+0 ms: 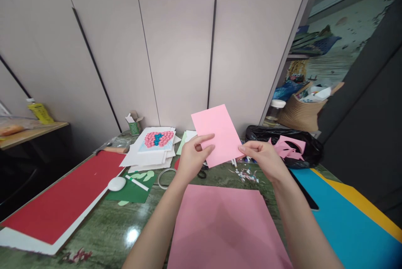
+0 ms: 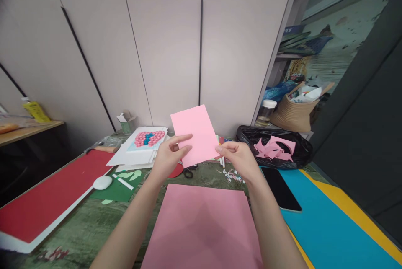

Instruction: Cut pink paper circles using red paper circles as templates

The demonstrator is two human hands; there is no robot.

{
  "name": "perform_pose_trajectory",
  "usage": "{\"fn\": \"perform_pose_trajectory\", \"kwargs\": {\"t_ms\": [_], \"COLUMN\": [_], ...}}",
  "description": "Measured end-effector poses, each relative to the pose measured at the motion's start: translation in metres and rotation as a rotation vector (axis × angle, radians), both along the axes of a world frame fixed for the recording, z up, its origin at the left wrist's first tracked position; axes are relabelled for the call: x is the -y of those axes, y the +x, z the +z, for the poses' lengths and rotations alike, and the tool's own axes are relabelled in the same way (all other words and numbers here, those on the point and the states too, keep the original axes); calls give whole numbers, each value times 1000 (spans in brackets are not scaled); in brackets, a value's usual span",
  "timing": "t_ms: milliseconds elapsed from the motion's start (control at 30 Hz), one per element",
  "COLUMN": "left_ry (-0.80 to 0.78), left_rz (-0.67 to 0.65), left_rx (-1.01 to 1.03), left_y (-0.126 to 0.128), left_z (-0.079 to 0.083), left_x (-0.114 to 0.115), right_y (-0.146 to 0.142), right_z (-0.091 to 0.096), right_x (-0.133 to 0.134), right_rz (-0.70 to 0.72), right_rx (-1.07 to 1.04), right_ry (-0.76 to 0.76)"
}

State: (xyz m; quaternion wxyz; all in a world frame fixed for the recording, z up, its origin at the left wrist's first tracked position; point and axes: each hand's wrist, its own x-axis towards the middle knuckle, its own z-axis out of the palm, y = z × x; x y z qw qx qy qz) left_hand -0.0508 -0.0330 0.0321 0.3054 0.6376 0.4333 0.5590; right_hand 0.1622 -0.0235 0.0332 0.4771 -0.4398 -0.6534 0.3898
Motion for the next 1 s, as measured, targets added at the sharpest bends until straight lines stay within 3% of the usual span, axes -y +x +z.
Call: {"fn": "perform_pose_trajectory", "kwargs": {"t_ms": [267, 567, 1000], "left_ry": [-3, 109, 121], "left_rz": [-30, -221, -165], "left_rx": [47, 20, 73], "left_y": [1, -1, 7], "left_z": [-6, 6, 4], "left_x": [-6, 2, 1], "right_y": [-4, -6, 1], "right_z": [-5, 1, 7], "right_x": [-5, 3, 7], "right_rz": [13, -24, -12], "right_rx": [-109, -44, 14], "right_ry": [-30, 22, 80]}}
